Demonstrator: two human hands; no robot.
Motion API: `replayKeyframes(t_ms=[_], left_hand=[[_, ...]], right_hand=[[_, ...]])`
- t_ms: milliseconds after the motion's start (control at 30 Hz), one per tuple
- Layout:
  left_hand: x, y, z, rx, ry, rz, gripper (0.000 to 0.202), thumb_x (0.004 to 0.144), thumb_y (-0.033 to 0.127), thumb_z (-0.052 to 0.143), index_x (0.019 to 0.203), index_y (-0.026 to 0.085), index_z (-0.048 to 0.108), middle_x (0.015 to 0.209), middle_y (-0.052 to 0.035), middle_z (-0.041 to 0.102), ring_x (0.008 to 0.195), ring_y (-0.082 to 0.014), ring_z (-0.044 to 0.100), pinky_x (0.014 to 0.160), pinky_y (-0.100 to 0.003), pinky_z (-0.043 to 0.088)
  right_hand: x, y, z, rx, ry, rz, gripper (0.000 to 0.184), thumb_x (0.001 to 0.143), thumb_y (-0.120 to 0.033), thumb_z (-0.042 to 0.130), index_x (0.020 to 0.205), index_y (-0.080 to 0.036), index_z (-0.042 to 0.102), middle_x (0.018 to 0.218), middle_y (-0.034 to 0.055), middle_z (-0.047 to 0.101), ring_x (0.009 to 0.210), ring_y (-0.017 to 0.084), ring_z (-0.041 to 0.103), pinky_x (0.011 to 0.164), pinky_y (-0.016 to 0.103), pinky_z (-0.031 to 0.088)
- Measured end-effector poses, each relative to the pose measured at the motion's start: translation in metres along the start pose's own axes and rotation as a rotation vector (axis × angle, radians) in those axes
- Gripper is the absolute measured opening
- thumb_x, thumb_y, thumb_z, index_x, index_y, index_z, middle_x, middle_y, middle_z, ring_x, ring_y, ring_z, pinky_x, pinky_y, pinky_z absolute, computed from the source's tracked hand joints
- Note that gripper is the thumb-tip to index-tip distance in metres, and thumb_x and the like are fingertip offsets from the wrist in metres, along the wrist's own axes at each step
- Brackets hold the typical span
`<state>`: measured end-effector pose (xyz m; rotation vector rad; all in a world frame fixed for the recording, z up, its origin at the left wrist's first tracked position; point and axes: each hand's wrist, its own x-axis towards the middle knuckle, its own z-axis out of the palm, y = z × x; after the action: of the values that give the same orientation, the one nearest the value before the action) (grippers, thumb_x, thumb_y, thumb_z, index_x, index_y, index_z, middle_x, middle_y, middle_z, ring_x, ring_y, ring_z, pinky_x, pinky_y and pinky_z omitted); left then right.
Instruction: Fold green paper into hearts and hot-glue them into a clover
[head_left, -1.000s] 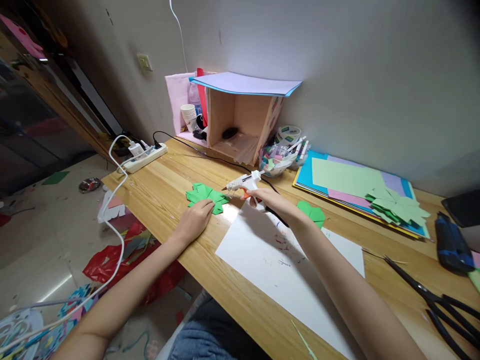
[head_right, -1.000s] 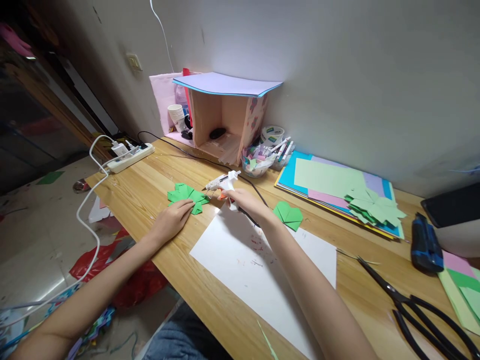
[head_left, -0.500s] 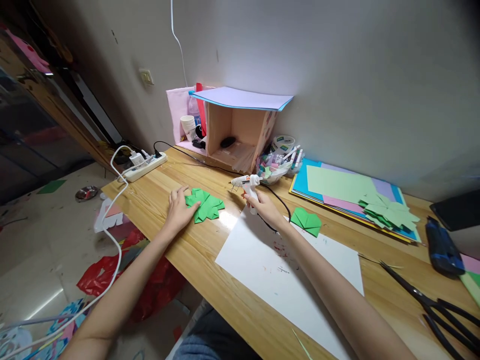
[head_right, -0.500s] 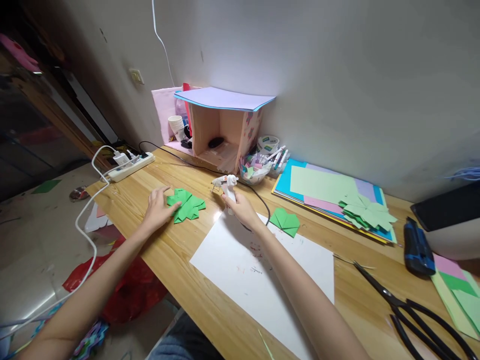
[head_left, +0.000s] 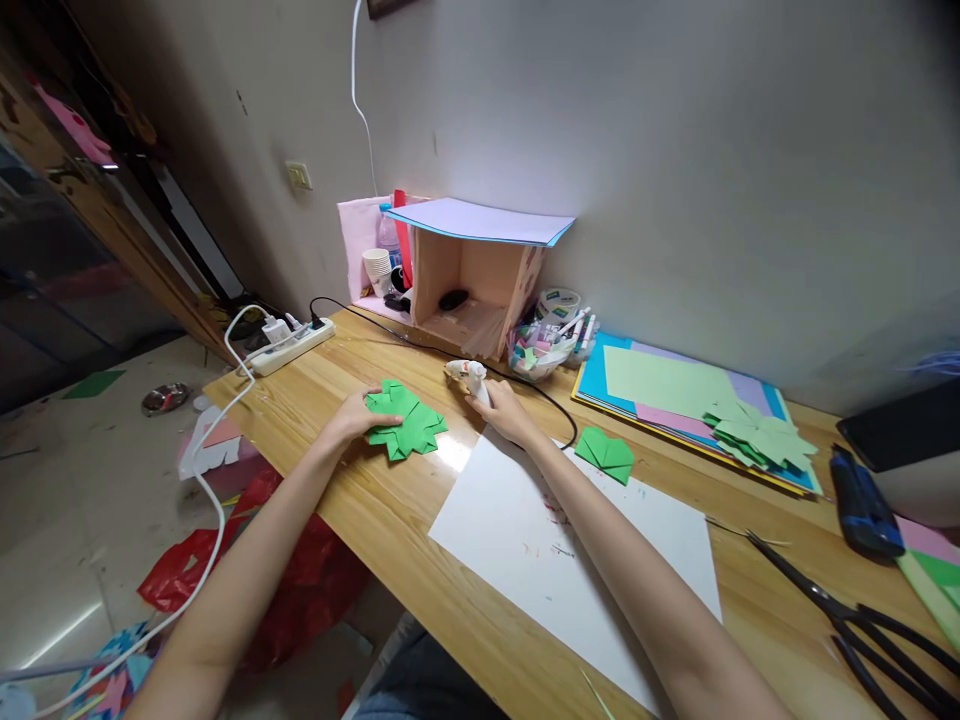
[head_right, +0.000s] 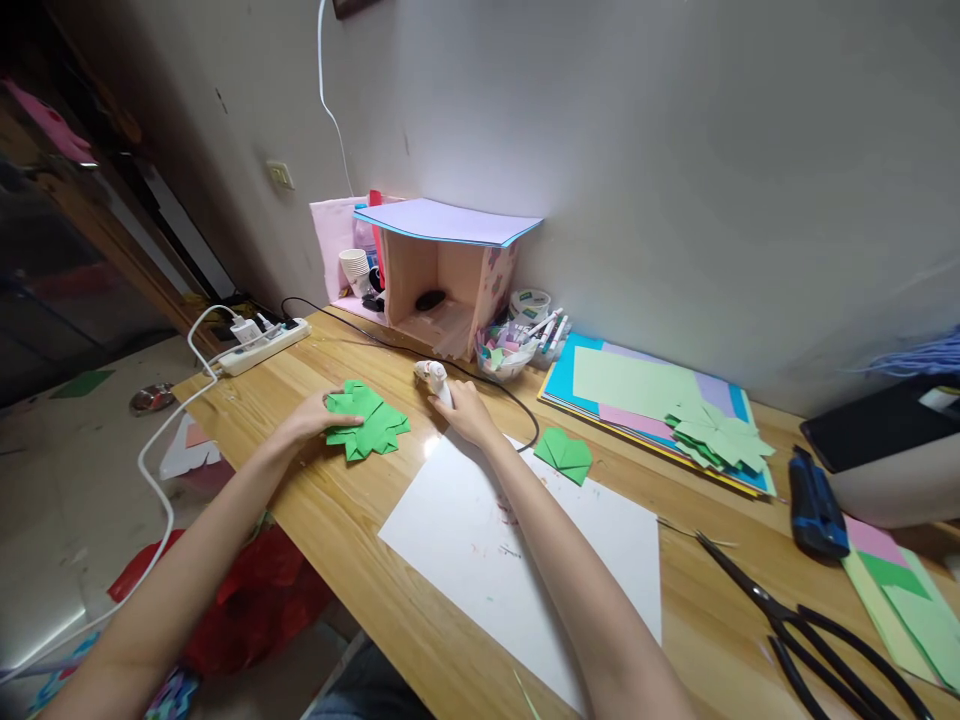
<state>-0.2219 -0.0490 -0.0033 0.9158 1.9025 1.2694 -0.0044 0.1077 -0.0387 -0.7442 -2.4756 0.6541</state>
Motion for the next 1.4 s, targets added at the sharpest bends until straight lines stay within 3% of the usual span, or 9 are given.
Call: replayKeyframes(t_ms=[100,267,367,567,700,900,1033,1200,1400], left_hand=[[-0.009,0.009,-0.003,-0.1,-0.116,-0.027,0.059,0.037,0.037,0.083,0.088,0.013,0.063,0.089,-0.0087,0.069,0.085,-0.0257,0.063,0.076,-0.037,0.051],[-0.033,0.033,0.002,-0.085,0.057,0.153,0.045,0.051,0.039,0.077,0.087,0.013,0.066,0.087,-0.0081,0.069,0.079,-0.0228,0.064,0.072,-0.032,0.051],[-0.054,0.053,0.015,0.063,0.192,0.505,0.032,0.065,0.036,0.07,0.09,0.016,0.067,0.088,-0.0062,0.068,0.081,-0.0211,0.062,0.074,-0.031,0.049],[-0.071,0.075,0.066,0.437,-0.016,1.296,0.023,0.08,0.017,0.053,0.095,0.028,0.067,0.089,-0.0015,0.068,0.085,-0.0149,0.059,0.083,-0.029,0.044],[-0.061,0.082,0.115,0.45,-0.031,1.464,0.024,0.08,0.016,0.054,0.096,0.031,0.065,0.101,-0.0014,0.064,0.097,-0.0156,0.056,0.098,-0.035,0.036],[-0.06,0.093,0.16,0.261,0.055,1.068,0.067,0.074,0.022,0.061,0.134,0.019,0.032,0.139,-0.0174,0.026,0.128,-0.0274,0.029,0.101,-0.042,0.033],[-0.054,0.088,0.161,-0.037,-0.25,0.81,0.082,0.074,0.023,0.059,0.14,0.021,0.011,0.136,-0.018,0.034,0.115,-0.0234,0.047,0.09,-0.035,0.043],[-0.04,0.075,0.151,-0.31,-0.659,0.448,0.07,0.069,0.024,0.058,0.135,0.019,0.033,0.115,-0.0116,0.059,0.104,-0.0223,0.056,0.086,-0.033,0.046],[-0.041,0.072,0.152,-0.507,-0.699,0.027,0.041,0.071,0.042,0.055,0.104,0.018,0.064,0.092,-0.0071,0.068,0.08,-0.0209,0.064,0.071,-0.033,0.05]], right_hand=[[-0.009,-0.001,-0.005,-0.037,-0.02,0.014,0.034,0.082,-0.046,0.047,0.099,-0.016,0.055,0.093,0.0089,0.057,0.086,0.023,0.045,0.076,0.033,0.036],[-0.037,-0.018,-0.026,0.019,0.249,0.079,0.043,0.085,-0.043,0.043,0.118,-0.016,0.045,0.114,0.0131,0.05,0.106,0.026,0.04,0.091,0.039,0.032],[-0.054,-0.034,-0.046,0.157,0.415,0.168,0.032,0.088,-0.041,0.037,0.103,-0.017,0.051,0.101,0.0105,0.055,0.099,0.023,0.045,0.088,0.037,0.034],[-0.075,-0.049,-0.093,0.84,0.053,0.4,0.04,0.082,-0.053,0.04,0.077,-0.016,0.054,0.074,0.0048,0.055,0.066,0.014,0.049,0.055,0.025,0.036],[-0.088,-0.041,-0.12,0.935,0.119,0.433,0.03,0.073,-0.046,0.058,0.08,-0.017,0.054,0.076,0.0008,0.053,0.063,0.01,0.046,0.054,0.023,0.034],[-0.1,-0.023,-0.148,0.906,0.233,0.436,0.027,0.069,-0.041,0.062,0.08,-0.017,0.055,0.075,-0.0003,0.053,0.064,0.01,0.045,0.057,0.023,0.033],[-0.101,-0.015,-0.156,0.84,0.242,0.427,0.026,0.07,-0.042,0.061,0.075,-0.017,0.053,0.073,-0.0012,0.051,0.064,0.01,0.043,0.057,0.023,0.032],[-0.103,-0.01,-0.161,0.702,0.216,0.449,0.03,0.068,-0.045,0.062,0.074,-0.016,0.054,0.069,-0.0016,0.049,0.062,0.01,0.041,0.056,0.024,0.032],[-0.104,-0.013,-0.154,0.68,0.054,0.41,0.03,0.068,-0.045,0.063,0.077,-0.017,0.058,0.077,0.002,0.059,0.07,0.015,0.052,0.059,0.025,0.038]])
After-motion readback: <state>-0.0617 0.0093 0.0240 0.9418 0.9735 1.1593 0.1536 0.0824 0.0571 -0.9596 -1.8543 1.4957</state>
